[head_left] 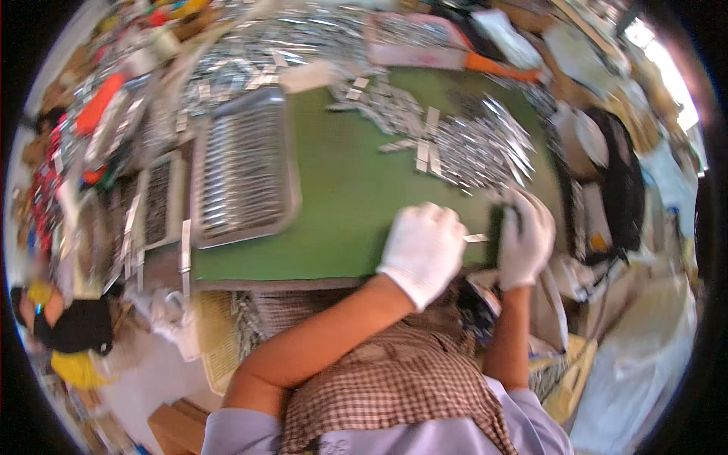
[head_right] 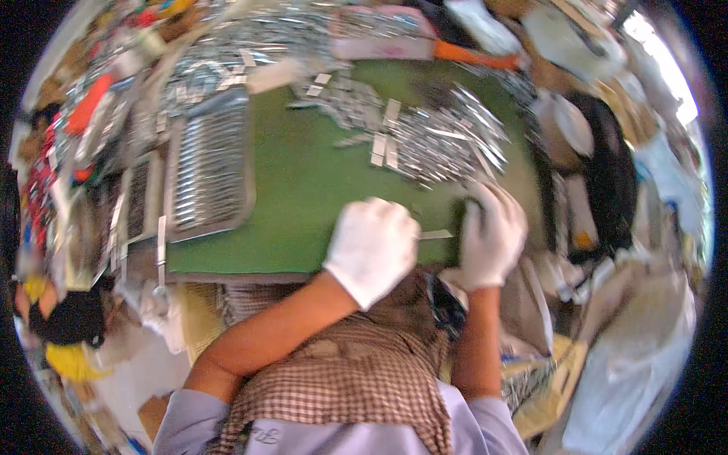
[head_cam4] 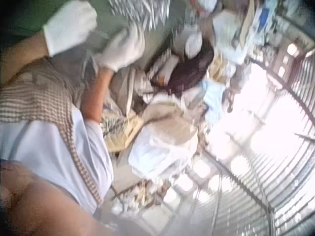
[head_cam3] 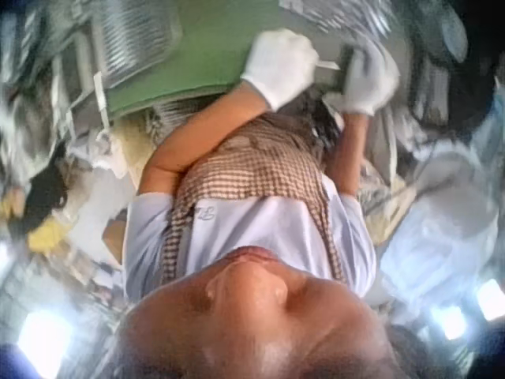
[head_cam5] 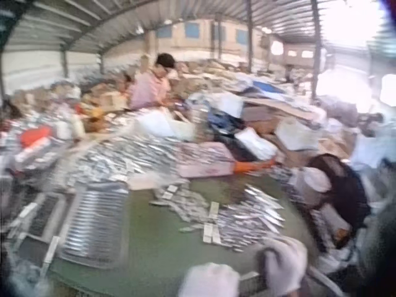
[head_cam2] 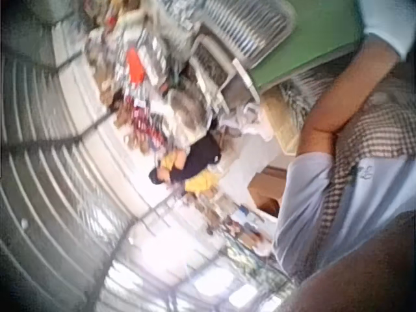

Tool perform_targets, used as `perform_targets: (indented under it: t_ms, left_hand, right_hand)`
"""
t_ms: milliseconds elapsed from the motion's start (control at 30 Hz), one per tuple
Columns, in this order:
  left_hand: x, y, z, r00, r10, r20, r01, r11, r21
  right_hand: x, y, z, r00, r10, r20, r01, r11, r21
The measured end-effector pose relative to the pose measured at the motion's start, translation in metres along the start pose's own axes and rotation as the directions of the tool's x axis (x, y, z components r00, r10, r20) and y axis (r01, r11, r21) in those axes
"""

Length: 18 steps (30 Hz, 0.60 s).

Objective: Assembling small metal pins and components on a factory workbench.

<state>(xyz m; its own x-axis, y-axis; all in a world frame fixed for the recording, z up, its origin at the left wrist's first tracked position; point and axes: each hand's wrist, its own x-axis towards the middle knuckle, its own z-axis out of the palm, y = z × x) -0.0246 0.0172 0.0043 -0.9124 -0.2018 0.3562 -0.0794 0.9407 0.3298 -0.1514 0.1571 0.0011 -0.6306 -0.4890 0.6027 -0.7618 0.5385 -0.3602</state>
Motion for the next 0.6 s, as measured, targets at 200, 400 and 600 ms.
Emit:
perform_targets:
  t_ms: [200,400,600]
  left_hand:
    - [-0.017,-0.052,-0.064,0.998,-0.07,-0.002,0.069,0.983,-0.168]
    - [-0.039,-0.05,-0.068,0.998,0.012,0.068,0.006,0.967,-0.255]
    - [-0.028,-0.017,-0.027,0.997,0.083,0.003,-0.081,0.987,-0.138]
  right_hand:
    - [-0.015,0.018,-0.005,1.0,0.018,0.018,-0.017,0.997,-0.074]
    - [-0.01,0.019,-0.021,0.994,-0.092,-0.051,0.087,0.991,-0.101]
    - [0.0,0.098,-0.05,0.871,0.49,0.027,-0.373,0.698,-0.611]
